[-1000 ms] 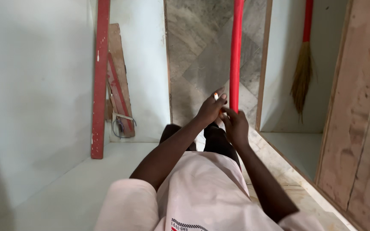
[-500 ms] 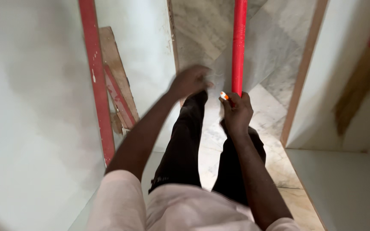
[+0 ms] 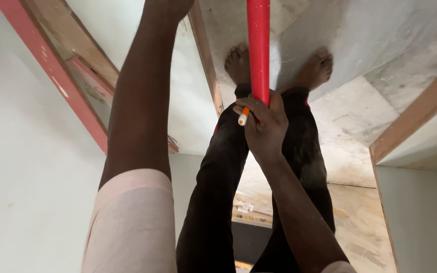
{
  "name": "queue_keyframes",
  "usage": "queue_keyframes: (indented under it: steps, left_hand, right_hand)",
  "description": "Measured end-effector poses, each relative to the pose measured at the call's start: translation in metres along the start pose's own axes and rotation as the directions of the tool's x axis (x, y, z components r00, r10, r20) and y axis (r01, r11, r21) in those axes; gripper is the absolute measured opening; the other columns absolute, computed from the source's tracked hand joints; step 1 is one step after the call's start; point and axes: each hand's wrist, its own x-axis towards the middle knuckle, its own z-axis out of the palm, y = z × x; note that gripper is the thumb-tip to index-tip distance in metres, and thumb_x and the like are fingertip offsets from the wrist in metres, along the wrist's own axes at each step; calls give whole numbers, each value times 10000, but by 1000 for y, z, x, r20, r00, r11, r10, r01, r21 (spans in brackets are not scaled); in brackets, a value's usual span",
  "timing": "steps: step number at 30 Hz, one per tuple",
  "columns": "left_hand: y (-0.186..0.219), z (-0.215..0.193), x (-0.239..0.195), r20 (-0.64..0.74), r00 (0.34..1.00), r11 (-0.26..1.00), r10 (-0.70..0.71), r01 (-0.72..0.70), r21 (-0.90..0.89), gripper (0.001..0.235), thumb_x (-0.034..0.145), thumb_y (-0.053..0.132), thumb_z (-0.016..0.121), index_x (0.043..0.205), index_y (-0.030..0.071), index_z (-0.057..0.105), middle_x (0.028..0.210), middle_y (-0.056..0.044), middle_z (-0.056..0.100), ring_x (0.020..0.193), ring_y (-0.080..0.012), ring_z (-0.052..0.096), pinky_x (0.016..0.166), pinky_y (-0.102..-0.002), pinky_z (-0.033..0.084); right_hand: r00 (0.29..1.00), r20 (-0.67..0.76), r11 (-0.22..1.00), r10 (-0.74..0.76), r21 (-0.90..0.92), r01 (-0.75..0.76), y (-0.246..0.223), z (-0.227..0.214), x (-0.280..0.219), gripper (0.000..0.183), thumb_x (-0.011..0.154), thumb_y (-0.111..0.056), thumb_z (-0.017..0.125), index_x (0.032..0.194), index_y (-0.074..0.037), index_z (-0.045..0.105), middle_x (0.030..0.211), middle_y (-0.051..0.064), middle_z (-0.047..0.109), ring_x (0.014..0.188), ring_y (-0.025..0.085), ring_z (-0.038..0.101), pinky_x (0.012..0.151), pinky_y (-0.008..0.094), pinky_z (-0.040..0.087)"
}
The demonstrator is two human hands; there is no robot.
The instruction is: The person sweeps a tiled floor in a room under construction using a red-handled broom. They move around partially assembled wooden cabinets and construction materials, sweeping debris into a pile.
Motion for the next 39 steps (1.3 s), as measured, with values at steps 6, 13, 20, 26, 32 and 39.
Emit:
queue_keyframes:
  steps: [6, 13, 20, 26, 32, 39]
  left_hand:
    - [7, 33, -10, 20, 993, 993, 118, -118, 10, 125, 912, 118, 695, 1022, 84, 744, 1024, -130, 711, 1021, -310, 644, 861, -463, 552]
    - [-3, 33, 4, 26, 976, 976, 215, -215, 17, 116, 900, 135, 692, 994, 78, 730, 981, -134, 714, 985, -298, 659, 870, -464, 558]
    - [2, 31, -17, 52, 936, 938, 347, -345, -38, 114, 889, 152, 689, 967, 73, 717, 937, -139, 717, 948, -285, 673, 879, -465, 564]
    - [-13, 5, -71, 88, 979, 953, 184, -156, -259, 203, 846, 17, 686, 1041, 71, 710, 949, -113, 709, 980, -283, 666, 784, -434, 556]
    - [-15, 48, -3, -221, 972, 992, 82, -101, -74, 31, 860, 64, 703, 846, 78, 679, 879, -97, 682, 855, -234, 661, 722, -368, 519]
    - [-1, 102, 18, -211, 978, 1000, -2, 5, 13, 92, 831, 17, 700, 814, 106, 689, 746, -75, 650, 693, -206, 622, 619, -356, 469]
  right_hand:
    - [995, 82, 995, 64, 76, -71, -2, -6, 19, 364, 885, 271, 535, 1097, 33, 713, 1195, 156, 525, 1060, 223, 724, 937, 309, 622]
    - [991, 113, 992, 75, 89, -85, -7, -7, 28, 357, 894, 264, 527, 1102, 40, 712, 1209, 155, 516, 1089, 222, 718, 937, 309, 619]
    - [990, 116, 989, 77, 116, -91, -4, -13, 27, 373, 894, 276, 502, 1112, 50, 704, 1204, 160, 510, 1083, 225, 718, 950, 324, 618]
    - [992, 112, 991, 57, 113, -70, -3, -10, 27, 357, 890, 271, 512, 1103, 54, 699, 1186, 158, 516, 1057, 223, 729, 941, 321, 618]
    - [992, 113, 995, 57, 73, -66, -1, -8, 28, 348, 890, 263, 526, 1104, 52, 702, 1187, 159, 520, 1056, 223, 742, 944, 315, 614]
    - [992, 107, 996, 63, 54, -69, -1, -6, 29, 344, 891, 254, 542, 1103, 39, 706, 1172, 155, 527, 1044, 221, 750, 939, 311, 616]
